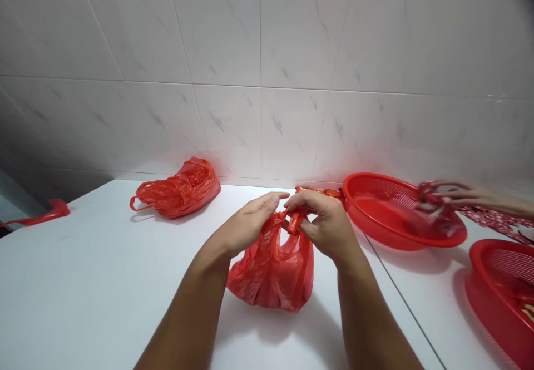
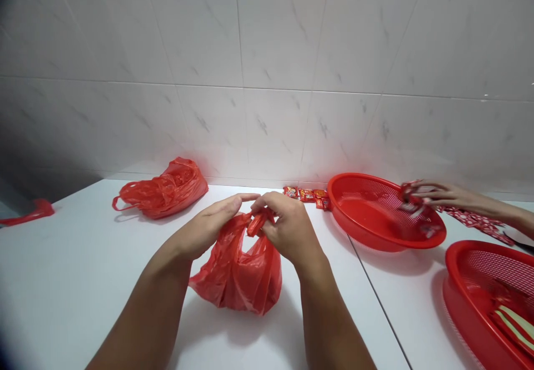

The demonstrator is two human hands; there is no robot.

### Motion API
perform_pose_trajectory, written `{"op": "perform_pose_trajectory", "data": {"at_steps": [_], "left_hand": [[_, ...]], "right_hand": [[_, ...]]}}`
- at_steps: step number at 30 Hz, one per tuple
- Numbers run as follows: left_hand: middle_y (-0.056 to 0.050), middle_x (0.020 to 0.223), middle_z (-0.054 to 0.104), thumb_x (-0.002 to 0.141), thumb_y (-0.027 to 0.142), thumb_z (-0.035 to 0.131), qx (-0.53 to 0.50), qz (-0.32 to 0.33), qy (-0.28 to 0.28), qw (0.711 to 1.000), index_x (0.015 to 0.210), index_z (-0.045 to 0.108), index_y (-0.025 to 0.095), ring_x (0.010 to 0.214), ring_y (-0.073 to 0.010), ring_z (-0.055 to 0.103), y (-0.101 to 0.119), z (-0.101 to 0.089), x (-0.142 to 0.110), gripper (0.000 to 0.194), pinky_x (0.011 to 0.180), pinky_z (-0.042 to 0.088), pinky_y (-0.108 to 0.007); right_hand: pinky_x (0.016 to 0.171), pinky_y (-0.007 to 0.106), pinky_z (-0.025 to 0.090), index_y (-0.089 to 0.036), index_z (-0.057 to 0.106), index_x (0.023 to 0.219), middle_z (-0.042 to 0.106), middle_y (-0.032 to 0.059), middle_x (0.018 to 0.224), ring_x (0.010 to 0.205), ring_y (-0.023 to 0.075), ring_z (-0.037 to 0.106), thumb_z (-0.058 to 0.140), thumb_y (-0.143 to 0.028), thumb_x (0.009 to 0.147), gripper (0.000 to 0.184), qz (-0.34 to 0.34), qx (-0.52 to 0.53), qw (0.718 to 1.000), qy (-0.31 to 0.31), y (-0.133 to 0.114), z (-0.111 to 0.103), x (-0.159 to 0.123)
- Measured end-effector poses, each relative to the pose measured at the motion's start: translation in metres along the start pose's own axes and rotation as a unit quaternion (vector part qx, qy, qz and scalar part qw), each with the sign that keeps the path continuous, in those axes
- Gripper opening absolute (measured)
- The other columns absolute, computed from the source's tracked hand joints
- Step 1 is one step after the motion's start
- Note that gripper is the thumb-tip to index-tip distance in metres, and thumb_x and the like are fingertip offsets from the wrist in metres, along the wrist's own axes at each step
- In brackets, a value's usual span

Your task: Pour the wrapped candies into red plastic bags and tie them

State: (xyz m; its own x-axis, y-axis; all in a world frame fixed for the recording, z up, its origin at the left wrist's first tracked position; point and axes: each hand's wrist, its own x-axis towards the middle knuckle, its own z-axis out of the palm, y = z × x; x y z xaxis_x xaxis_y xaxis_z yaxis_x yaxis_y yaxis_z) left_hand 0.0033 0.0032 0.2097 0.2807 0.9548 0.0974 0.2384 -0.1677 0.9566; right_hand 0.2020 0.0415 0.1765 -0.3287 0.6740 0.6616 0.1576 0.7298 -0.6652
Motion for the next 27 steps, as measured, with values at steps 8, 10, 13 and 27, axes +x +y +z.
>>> {"op": "perform_pose_trajectory", "data": {"at_steps": [8,10,13,27], "left_hand": [[-0.005,0.094,0.075,0.1,0.046,0.05,0.134,-0.004,-0.015,0.991,0.103,0.075,0.021,0.091,-0.0226,0.069,-0.001,-0.003,0.002,0.035,0.083,0.054,-0.035],[-0.005,0.097,0.076,0.097,0.047,0.054,0.157,-0.014,0.026,0.987,0.105,0.075,0.022,0.091,-0.0233,0.07,-0.004,-0.003,0.003,0.034,0.08,0.054,-0.034],[-0.003,0.093,0.078,0.095,0.049,0.057,0.233,-0.022,0.09,0.968,0.093,0.075,0.023,0.083,-0.0218,0.07,-0.009,-0.004,0.005,0.031,0.07,0.049,-0.031],[-0.005,0.086,0.08,0.09,0.035,0.058,0.397,-0.143,0.193,0.886,0.083,0.069,0.024,0.075,-0.0233,0.069,-0.023,-0.048,0.001,0.017,0.056,0.036,-0.029]], "right_hand": [[0.087,0.036,0.059,-0.031,0.083,0.093,0.077,0.0025,0.105,0.095,0.0207,0.074,0.066,-0.009,0.089,0.028,-0.052,-0.034,0.998,0.017,0.007,0.001,0.001],[0.088,0.037,0.06,-0.032,0.084,0.095,0.079,0.0025,0.106,0.097,0.0219,0.074,0.07,-0.018,0.093,0.02,-0.039,-0.044,0.998,0.006,0.01,0.0,0.001],[0.086,0.038,0.058,-0.031,0.084,0.095,0.08,0.0039,0.104,0.096,0.0235,0.074,0.073,-0.033,0.096,0.012,-0.013,-0.083,0.996,0.003,0.014,-0.003,0.002],[0.057,0.028,0.045,-0.02,0.069,0.075,0.071,0.0052,0.078,0.064,0.0172,0.062,0.065,-0.049,0.095,0.036,0.319,-0.139,0.923,-0.162,0.048,-0.054,-0.008]]}}
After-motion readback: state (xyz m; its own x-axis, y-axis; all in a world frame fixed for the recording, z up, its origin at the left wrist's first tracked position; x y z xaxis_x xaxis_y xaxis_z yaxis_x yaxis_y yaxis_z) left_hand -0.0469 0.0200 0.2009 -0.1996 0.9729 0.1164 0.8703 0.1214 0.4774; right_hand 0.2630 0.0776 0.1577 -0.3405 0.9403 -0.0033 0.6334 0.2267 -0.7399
